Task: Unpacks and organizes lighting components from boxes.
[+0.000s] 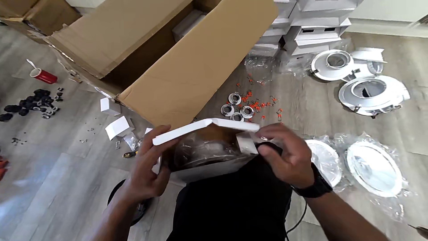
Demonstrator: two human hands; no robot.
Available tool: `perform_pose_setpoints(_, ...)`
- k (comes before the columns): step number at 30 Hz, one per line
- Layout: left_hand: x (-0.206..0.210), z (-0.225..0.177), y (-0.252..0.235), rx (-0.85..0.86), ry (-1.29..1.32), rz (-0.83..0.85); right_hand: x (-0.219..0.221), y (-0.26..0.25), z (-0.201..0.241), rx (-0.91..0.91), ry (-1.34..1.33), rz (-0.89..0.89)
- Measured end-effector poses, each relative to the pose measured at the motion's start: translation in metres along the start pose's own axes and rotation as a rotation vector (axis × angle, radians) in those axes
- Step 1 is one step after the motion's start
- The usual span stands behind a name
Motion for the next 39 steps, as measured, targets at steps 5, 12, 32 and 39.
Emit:
perform_pose_setpoints(5,-0.005,-0.009,0.007,0.214,-0.119,-0.238,0.045,0.013,-0.085,0.413,-0.523,0.069)
perform_pose_setpoints(12,-0.005,-0.005,-0.001,0.077,-0.279,-0.070,0.034,-0.006,-0.053,0.224,-0.367,-0.022)
perform_pose_setpoints(32,0.028,0.048,-0.021,-0.731,0.820,-0.371,0.061,-0.011,-0.059,0.823,-1.059,0.038)
perform_pose_setpoints(39,0.015,0.031,-0.044,-0.431,0.818,-0.183,0.005,-0.038,0.022,0.073,0.020,-0.069)
Point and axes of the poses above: each hand's wrist, its own y-axis away from the middle knuckle, its own x-axis out of the palm, z = x × y, the point moved 9 cm from there along -y, towards the middle knuckle, and after that the axes turned 10 degrees about x, right-handed, at the moved point
